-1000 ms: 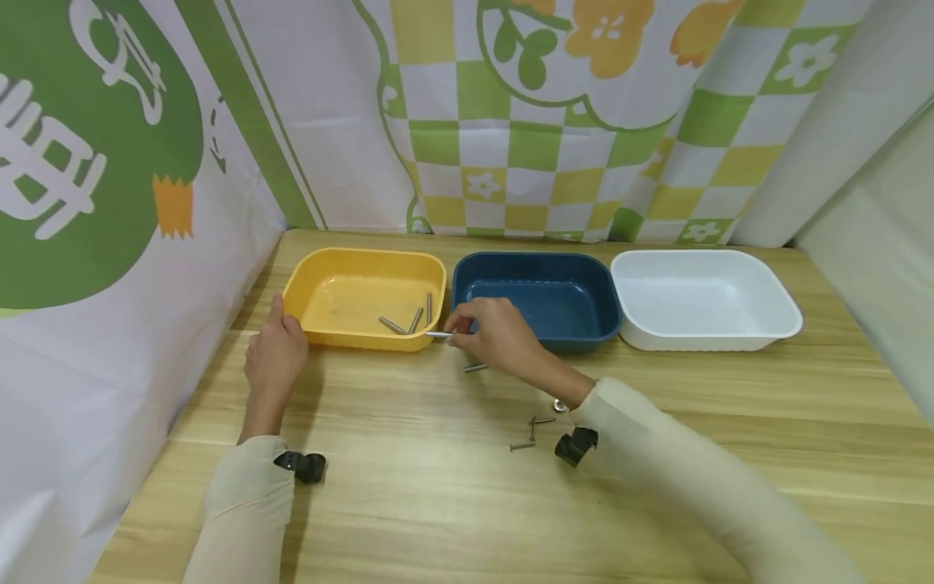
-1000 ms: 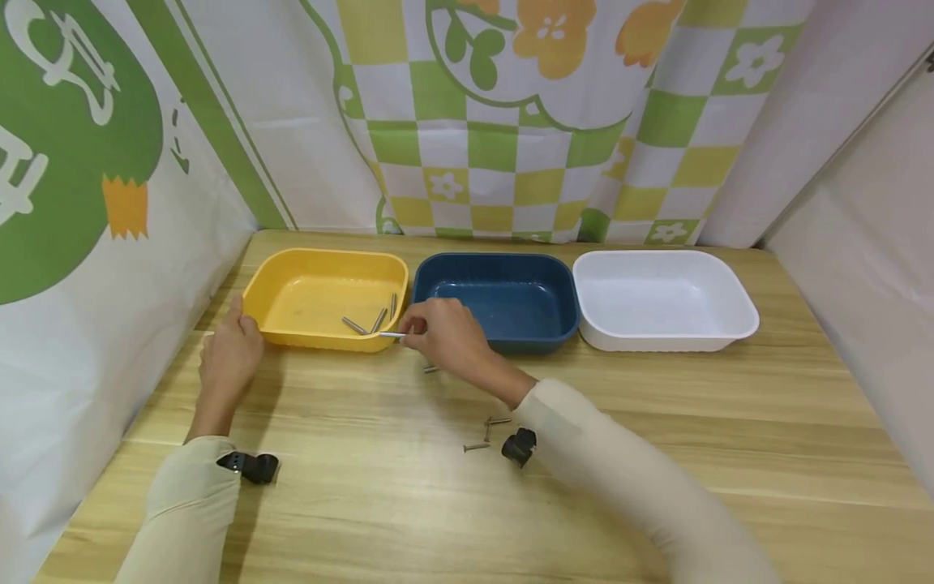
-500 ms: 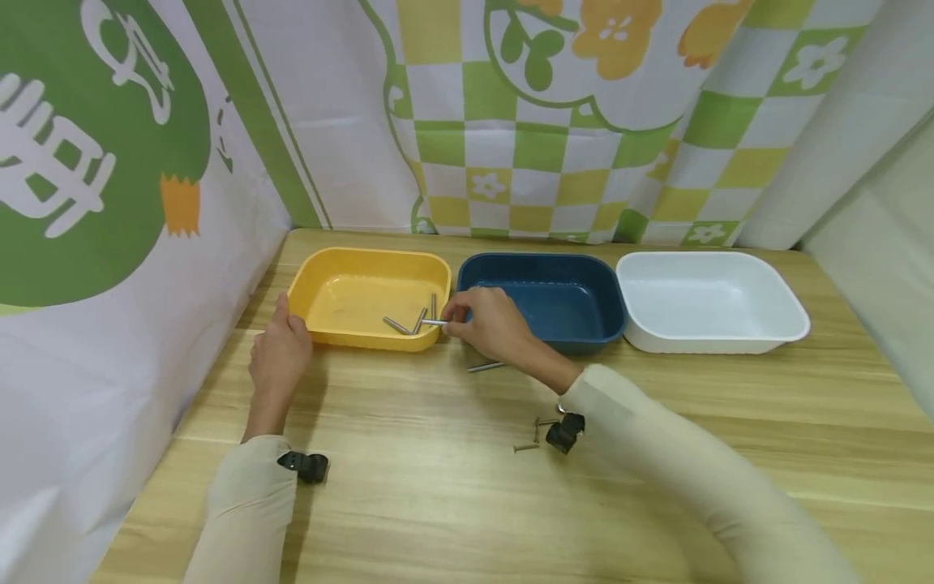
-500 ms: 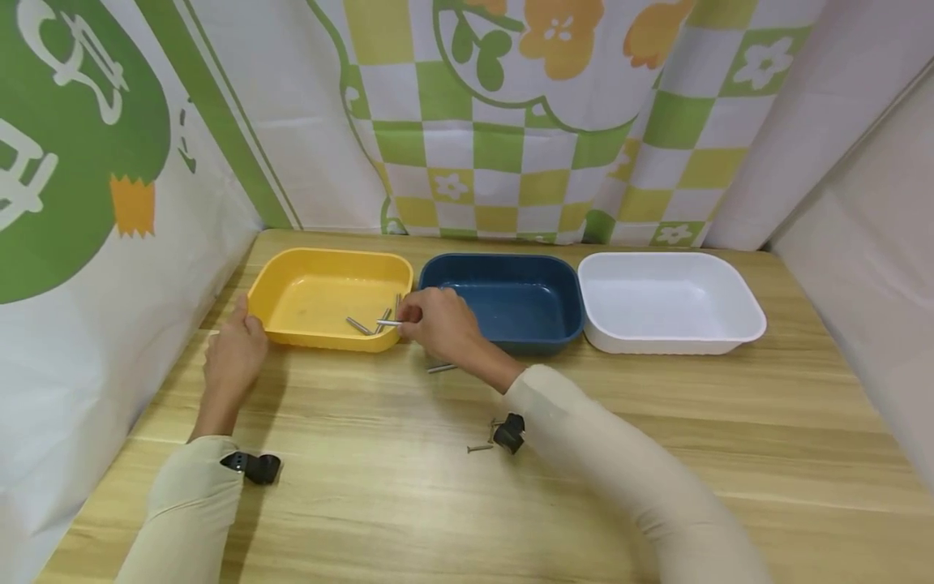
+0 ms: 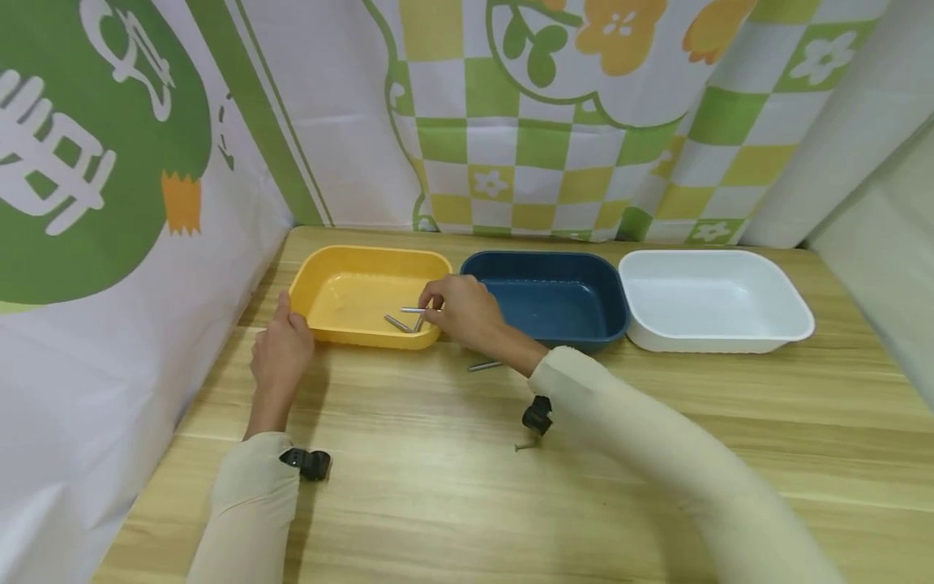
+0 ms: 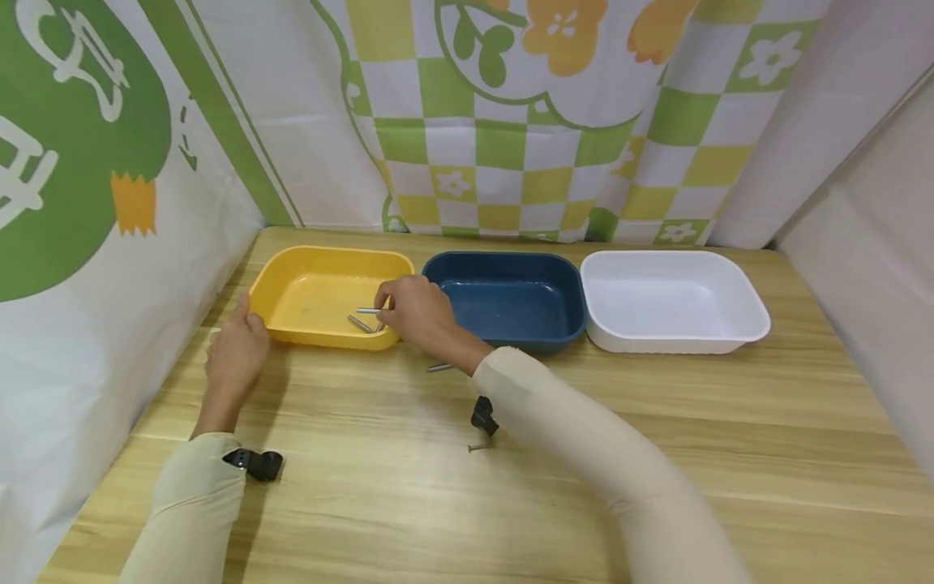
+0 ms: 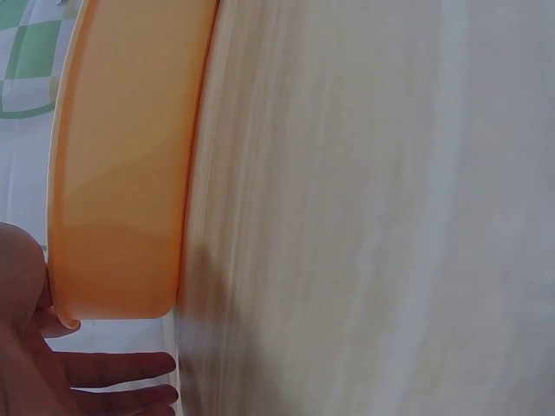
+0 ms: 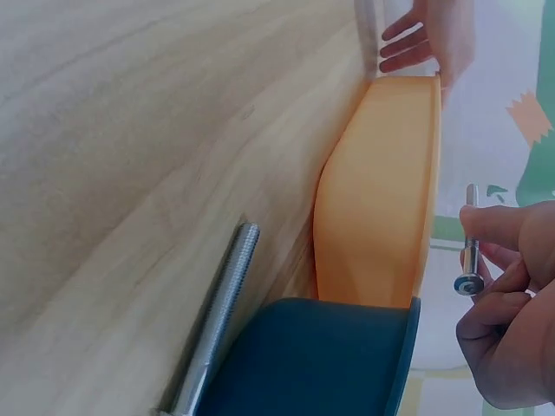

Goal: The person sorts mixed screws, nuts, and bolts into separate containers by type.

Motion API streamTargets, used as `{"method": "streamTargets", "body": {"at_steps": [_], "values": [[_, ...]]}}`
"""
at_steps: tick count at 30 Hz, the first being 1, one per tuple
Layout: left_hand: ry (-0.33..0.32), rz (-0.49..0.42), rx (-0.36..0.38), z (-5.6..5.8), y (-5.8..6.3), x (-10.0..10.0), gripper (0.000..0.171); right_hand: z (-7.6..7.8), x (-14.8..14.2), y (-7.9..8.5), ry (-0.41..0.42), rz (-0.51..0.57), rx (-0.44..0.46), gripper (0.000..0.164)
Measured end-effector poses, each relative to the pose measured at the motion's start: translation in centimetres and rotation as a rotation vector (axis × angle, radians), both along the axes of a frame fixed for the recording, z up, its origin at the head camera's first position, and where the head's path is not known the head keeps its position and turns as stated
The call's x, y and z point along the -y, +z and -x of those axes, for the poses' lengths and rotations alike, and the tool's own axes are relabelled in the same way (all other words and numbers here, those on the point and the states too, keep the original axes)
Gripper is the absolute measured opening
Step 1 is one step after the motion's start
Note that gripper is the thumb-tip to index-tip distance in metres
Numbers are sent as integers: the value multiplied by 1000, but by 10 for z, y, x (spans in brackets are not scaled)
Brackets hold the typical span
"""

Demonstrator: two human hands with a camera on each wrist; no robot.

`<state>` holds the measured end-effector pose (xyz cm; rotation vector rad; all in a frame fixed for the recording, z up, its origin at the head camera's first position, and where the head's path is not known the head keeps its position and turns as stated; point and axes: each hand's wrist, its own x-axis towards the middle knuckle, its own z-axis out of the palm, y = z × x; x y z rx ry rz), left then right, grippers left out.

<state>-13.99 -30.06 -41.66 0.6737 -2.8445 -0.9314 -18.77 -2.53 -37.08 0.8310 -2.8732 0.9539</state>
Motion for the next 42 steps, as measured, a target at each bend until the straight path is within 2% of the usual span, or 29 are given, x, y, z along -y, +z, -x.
{"method": "streamTargets", "body": {"at_steps": [13, 19, 23, 29, 35, 42], "values": [[0, 23, -6, 2, -1, 1, 58, 4, 16, -5, 69, -72, 45, 6], [-1, 24, -14, 3, -1, 0, 58, 3, 18, -8, 102, -85, 11, 6], [-4, 22, -10, 2, -2, 0, 58, 4, 17, -11, 86, -90, 18, 7], [-1, 27, -26, 2, 0, 0, 58, 5, 7, -12, 33, -11, 23, 14], [-8, 21, -16, 4, 0, -1, 58, 2, -15, -12, 21, 68, -9, 19], [-1, 21, -4, 3, -2, 0, 58, -16, -32, -12, 90, 176, 128, 18]]}}
